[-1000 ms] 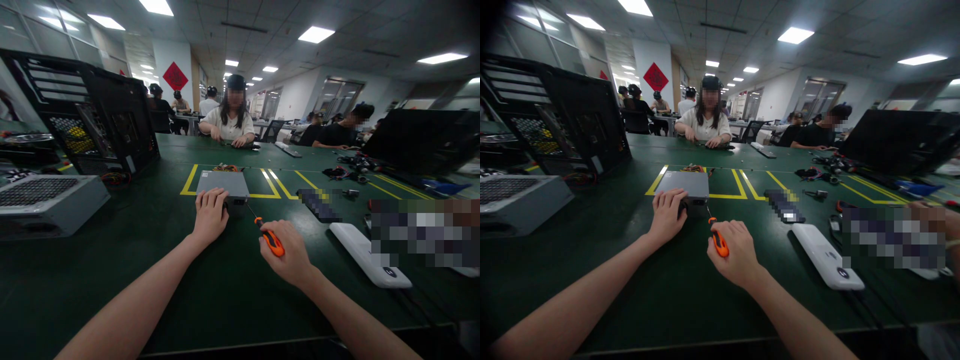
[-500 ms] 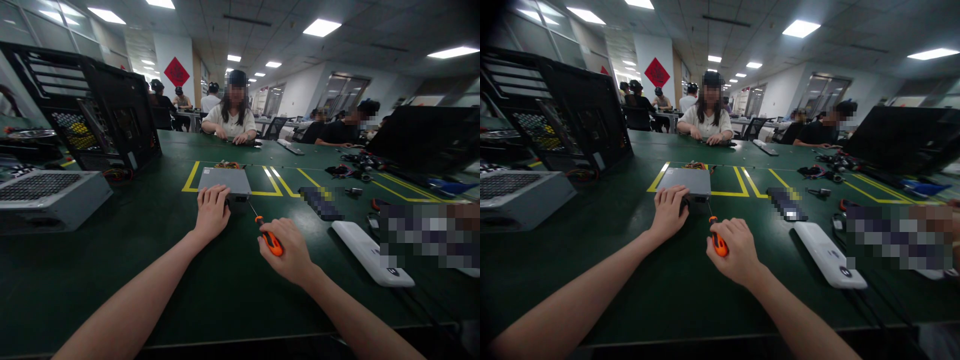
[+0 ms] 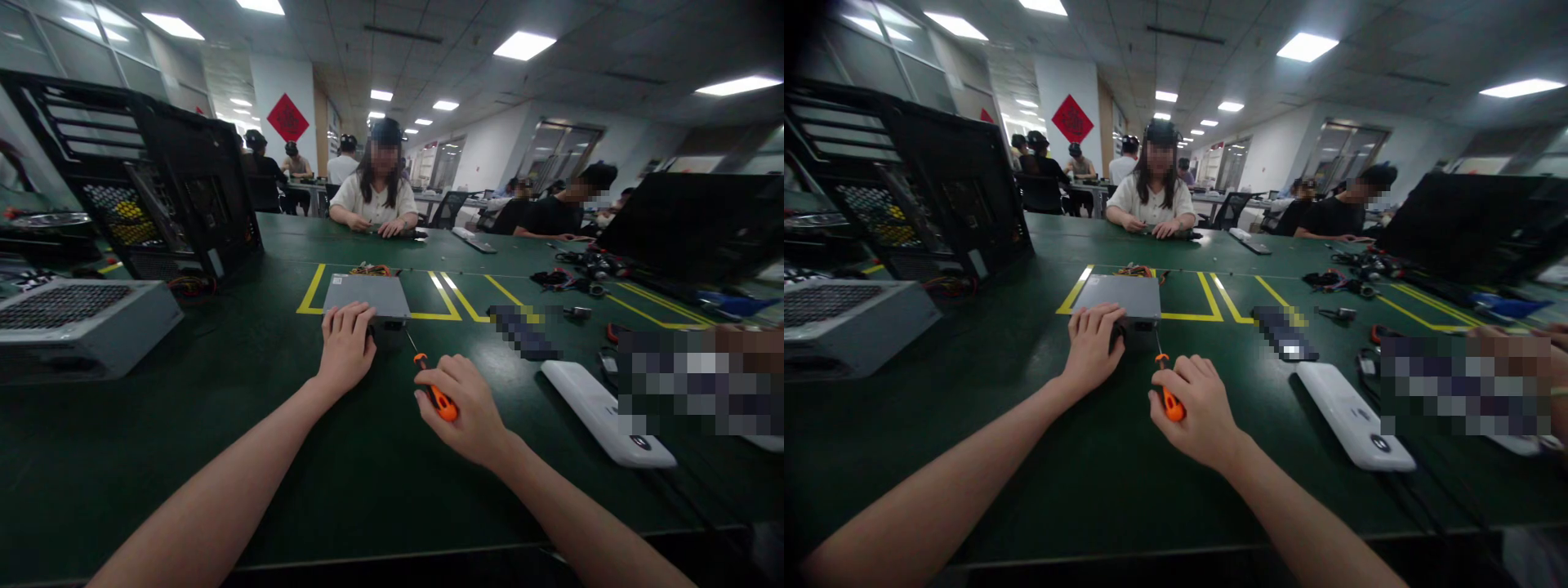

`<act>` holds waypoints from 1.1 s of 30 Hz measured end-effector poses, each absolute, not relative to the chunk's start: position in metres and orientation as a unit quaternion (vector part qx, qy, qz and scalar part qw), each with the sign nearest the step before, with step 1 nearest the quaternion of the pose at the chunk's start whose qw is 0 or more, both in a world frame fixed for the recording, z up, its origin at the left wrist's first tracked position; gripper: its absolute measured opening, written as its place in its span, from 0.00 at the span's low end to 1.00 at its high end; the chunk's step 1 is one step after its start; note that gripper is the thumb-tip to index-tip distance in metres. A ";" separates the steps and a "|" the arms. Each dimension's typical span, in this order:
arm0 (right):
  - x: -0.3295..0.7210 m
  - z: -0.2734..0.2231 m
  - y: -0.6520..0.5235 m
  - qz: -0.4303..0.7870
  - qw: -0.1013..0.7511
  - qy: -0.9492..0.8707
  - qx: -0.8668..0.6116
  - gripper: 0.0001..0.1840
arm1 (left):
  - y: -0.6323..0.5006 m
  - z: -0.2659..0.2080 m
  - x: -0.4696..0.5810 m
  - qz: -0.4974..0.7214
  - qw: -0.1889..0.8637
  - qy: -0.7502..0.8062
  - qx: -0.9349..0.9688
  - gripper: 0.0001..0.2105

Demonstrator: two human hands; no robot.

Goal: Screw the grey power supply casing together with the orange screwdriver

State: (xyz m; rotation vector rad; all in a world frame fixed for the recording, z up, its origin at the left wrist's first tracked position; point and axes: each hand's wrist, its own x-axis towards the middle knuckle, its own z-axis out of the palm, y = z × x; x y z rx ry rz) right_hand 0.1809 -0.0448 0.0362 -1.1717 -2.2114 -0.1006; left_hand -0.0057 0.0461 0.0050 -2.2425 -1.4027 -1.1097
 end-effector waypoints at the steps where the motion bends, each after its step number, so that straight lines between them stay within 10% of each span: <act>1: 0.181 0.037 -0.045 -0.044 0.303 -0.843 -0.442 0.07 | 0.046 0.005 -0.006 -0.383 0.136 -0.484 -0.775 0.18; 33: 0.182 0.036 -0.045 -0.037 0.327 -0.836 -0.440 0.07 | 0.047 0.005 -0.006 -0.383 0.136 -0.484 -0.775 0.19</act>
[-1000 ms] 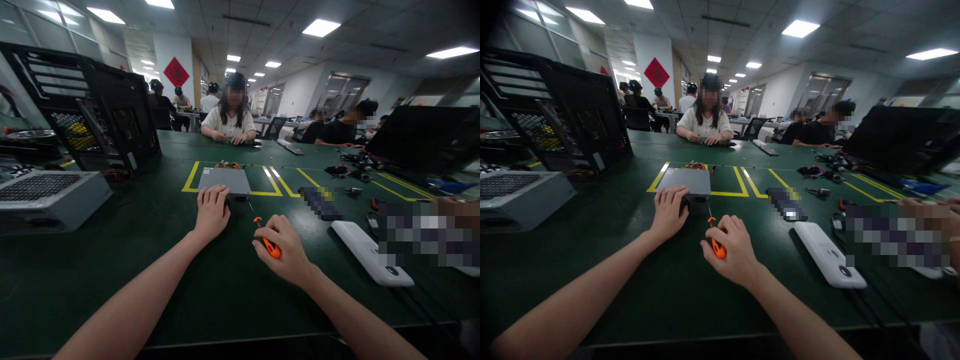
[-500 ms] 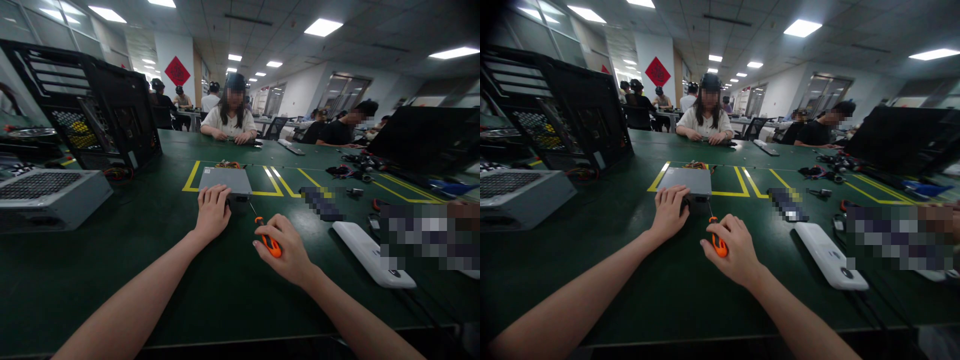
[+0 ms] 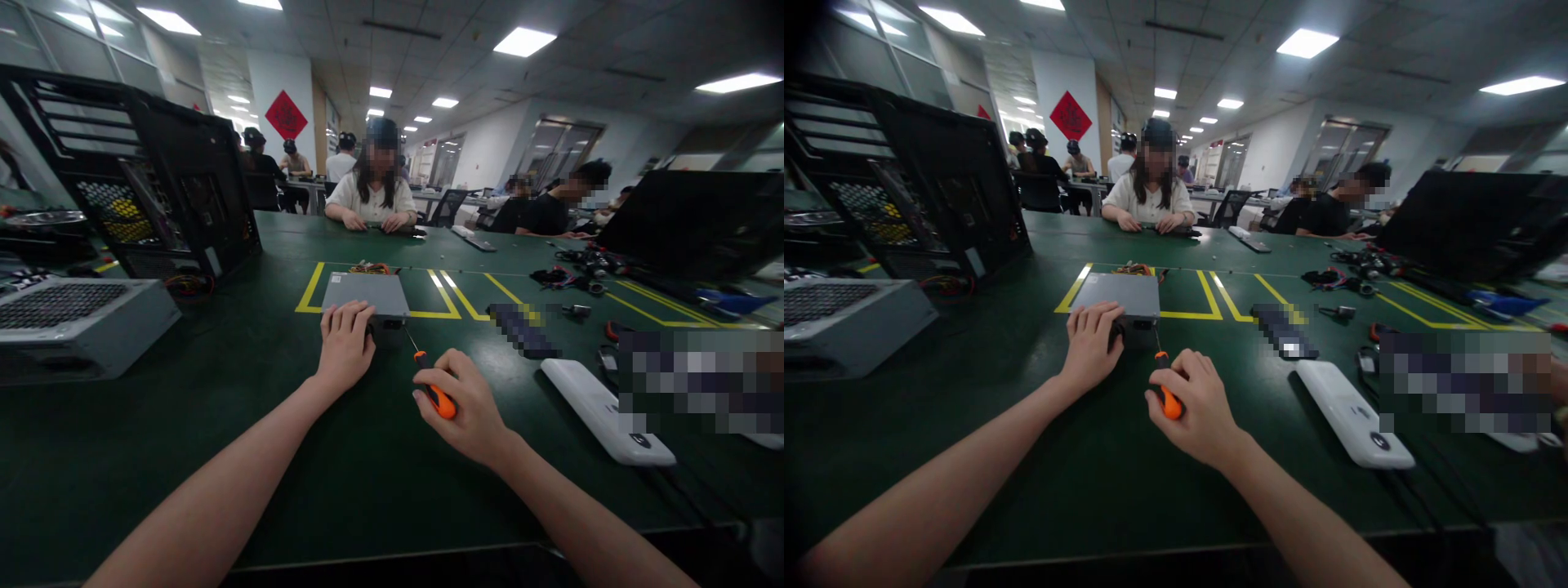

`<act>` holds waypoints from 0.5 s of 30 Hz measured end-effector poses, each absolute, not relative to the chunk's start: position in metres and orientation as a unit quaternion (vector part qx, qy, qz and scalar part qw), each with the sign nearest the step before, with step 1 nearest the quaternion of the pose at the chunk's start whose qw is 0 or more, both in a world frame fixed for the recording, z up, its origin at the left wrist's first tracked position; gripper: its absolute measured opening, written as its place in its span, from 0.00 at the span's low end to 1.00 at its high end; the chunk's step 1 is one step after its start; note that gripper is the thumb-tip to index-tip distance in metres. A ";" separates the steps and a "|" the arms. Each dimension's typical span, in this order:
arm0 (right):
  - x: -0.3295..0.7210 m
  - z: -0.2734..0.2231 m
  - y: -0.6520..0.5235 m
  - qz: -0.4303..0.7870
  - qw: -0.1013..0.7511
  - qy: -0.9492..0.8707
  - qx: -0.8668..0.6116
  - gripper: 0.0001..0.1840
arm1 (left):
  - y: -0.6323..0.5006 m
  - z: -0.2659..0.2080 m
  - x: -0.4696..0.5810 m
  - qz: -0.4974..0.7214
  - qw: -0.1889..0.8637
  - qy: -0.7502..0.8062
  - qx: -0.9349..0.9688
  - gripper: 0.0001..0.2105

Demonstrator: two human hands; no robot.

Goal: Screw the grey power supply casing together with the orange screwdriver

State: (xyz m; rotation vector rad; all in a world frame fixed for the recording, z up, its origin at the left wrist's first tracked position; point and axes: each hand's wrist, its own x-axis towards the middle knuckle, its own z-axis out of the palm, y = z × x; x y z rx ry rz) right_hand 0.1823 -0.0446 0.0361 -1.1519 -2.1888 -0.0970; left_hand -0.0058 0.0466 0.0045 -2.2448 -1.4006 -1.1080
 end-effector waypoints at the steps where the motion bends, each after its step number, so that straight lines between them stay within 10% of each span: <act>1: 0.183 0.036 -0.044 -0.025 0.335 -0.828 -0.448 0.09 | 0.047 0.005 -0.006 -0.383 0.136 -0.484 -0.775 0.19; 15: 0.182 0.037 -0.045 0.004 0.341 -0.819 -0.461 0.09 | 0.046 0.005 -0.006 -0.385 0.133 -0.482 -0.776 0.19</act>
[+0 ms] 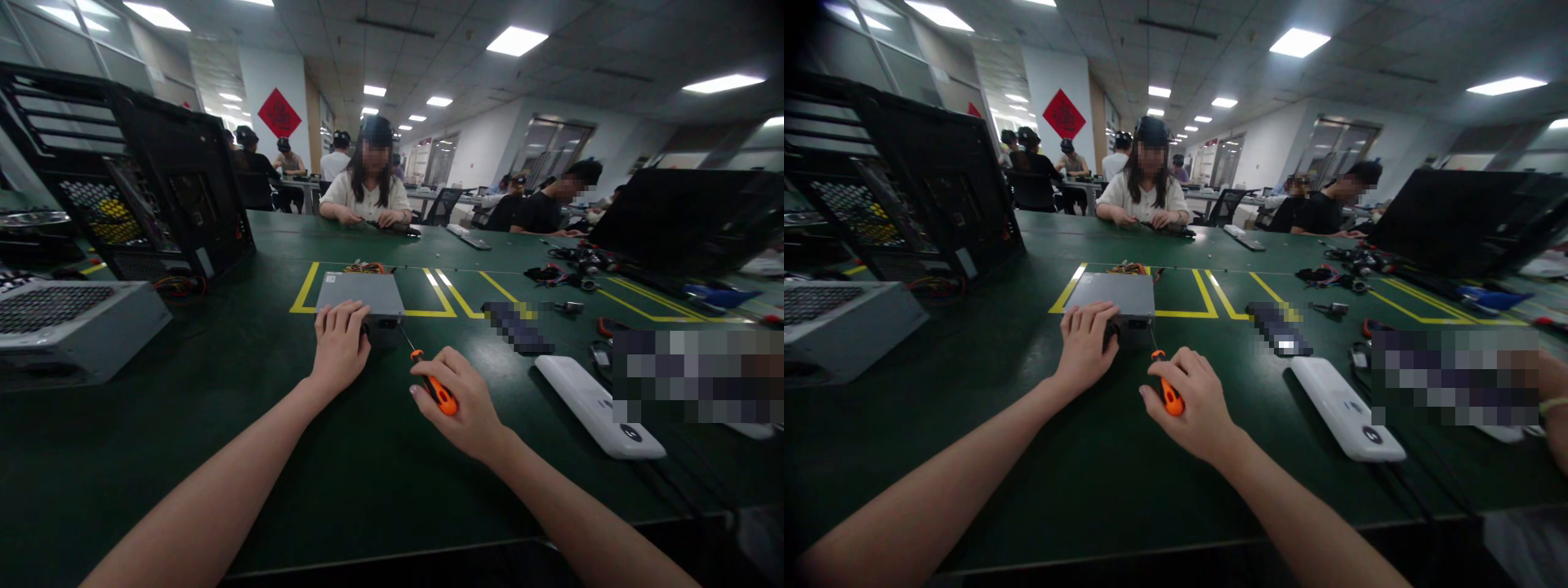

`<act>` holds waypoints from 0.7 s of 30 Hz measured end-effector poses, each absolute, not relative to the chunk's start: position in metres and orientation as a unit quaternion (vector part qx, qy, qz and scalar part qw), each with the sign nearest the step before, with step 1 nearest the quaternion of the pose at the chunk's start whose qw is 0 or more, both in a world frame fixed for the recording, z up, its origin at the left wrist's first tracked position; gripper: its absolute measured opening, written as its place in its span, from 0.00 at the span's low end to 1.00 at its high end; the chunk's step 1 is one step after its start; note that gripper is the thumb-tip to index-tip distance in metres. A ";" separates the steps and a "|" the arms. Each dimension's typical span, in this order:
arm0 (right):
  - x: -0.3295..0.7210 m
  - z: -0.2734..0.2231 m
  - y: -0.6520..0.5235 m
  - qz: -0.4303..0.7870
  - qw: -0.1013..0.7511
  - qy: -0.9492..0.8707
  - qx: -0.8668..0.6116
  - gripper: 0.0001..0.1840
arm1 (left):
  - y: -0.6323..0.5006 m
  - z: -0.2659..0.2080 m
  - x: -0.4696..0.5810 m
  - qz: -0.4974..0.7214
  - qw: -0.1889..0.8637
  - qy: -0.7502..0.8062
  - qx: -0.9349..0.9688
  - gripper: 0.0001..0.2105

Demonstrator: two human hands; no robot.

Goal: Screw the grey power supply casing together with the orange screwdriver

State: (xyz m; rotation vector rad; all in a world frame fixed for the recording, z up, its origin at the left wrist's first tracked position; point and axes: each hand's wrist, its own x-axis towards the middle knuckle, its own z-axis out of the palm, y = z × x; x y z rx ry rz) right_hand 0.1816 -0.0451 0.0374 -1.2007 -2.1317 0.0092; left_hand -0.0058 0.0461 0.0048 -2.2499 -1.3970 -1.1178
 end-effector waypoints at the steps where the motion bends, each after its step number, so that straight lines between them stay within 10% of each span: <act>1: 0.182 0.037 -0.045 0.017 0.352 -0.807 -0.474 0.10 | 0.046 0.005 -0.006 -0.387 0.131 -0.481 -0.776 0.19; 21: 0.182 0.035 -0.044 0.021 0.335 -0.825 -0.454 0.06 | 0.046 0.006 -0.006 -0.387 0.128 -0.480 -0.777 0.19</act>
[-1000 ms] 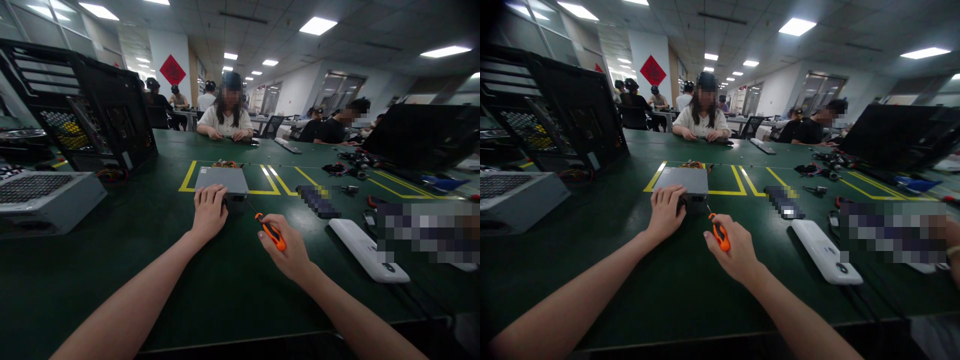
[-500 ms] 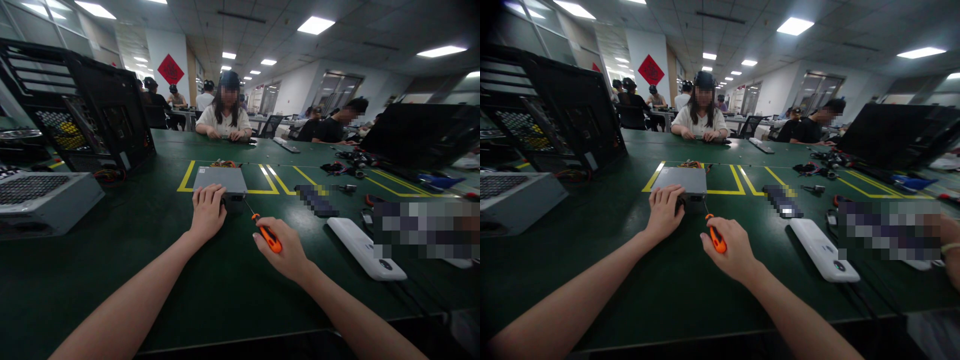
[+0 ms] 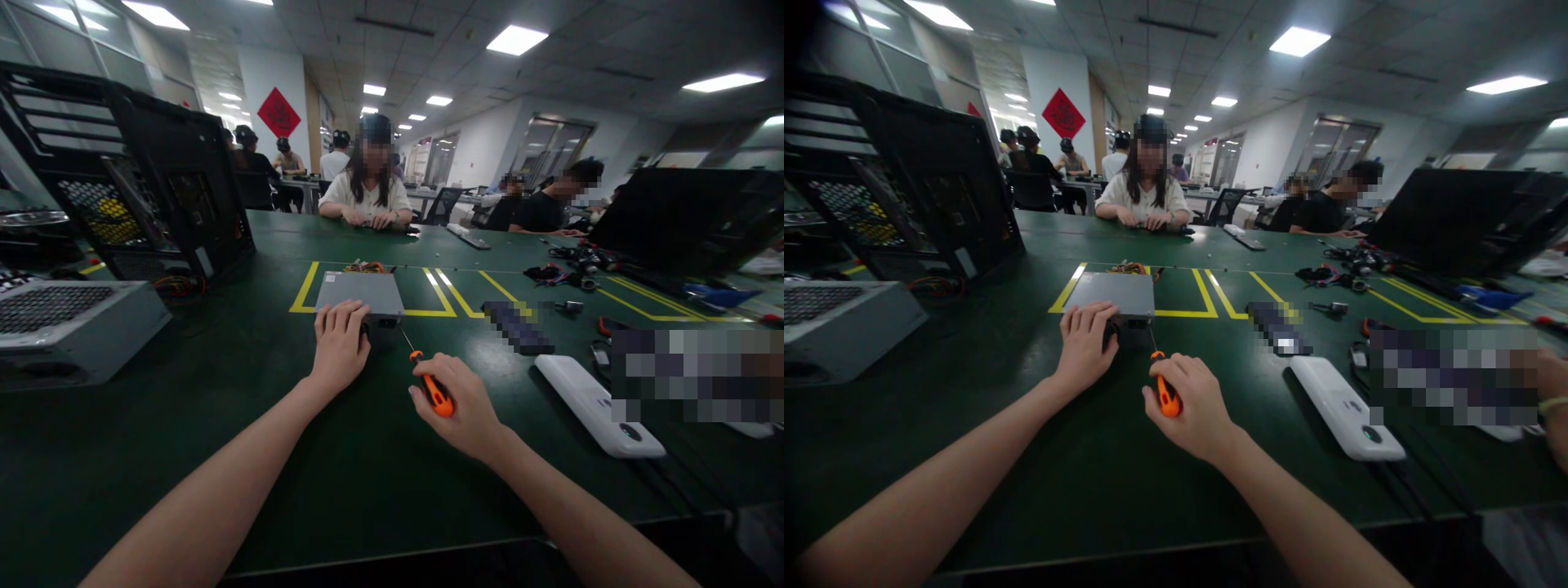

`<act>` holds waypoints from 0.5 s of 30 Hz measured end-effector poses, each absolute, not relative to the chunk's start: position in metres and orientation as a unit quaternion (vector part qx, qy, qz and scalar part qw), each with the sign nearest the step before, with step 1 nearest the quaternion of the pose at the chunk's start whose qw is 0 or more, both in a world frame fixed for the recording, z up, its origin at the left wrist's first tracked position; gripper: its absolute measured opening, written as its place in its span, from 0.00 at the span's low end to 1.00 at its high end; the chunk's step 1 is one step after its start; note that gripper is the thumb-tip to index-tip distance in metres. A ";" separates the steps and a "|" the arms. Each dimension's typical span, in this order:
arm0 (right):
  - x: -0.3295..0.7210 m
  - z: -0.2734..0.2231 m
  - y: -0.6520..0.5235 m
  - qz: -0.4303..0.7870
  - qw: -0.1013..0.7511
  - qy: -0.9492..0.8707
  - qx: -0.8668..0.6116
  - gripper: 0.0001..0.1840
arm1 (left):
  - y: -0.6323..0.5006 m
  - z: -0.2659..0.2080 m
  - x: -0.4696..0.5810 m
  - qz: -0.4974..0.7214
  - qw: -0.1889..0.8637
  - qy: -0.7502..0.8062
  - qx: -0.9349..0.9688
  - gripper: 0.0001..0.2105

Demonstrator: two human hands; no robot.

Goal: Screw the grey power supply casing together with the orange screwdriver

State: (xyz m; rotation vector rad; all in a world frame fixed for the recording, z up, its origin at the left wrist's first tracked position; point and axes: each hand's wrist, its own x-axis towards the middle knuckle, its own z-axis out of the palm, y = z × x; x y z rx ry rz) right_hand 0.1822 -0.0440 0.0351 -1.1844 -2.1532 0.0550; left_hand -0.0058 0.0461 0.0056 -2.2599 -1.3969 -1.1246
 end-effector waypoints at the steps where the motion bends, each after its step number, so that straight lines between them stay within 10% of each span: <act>1: 0.182 0.035 -0.044 0.011 0.330 -0.832 -0.447 0.05 | 0.046 0.006 -0.006 -0.387 0.128 -0.480 -0.777 0.19; 15: 0.182 0.038 -0.045 0.008 0.349 -0.824 -0.447 0.05 | 0.046 0.006 -0.006 -0.383 0.129 -0.480 -0.779 0.19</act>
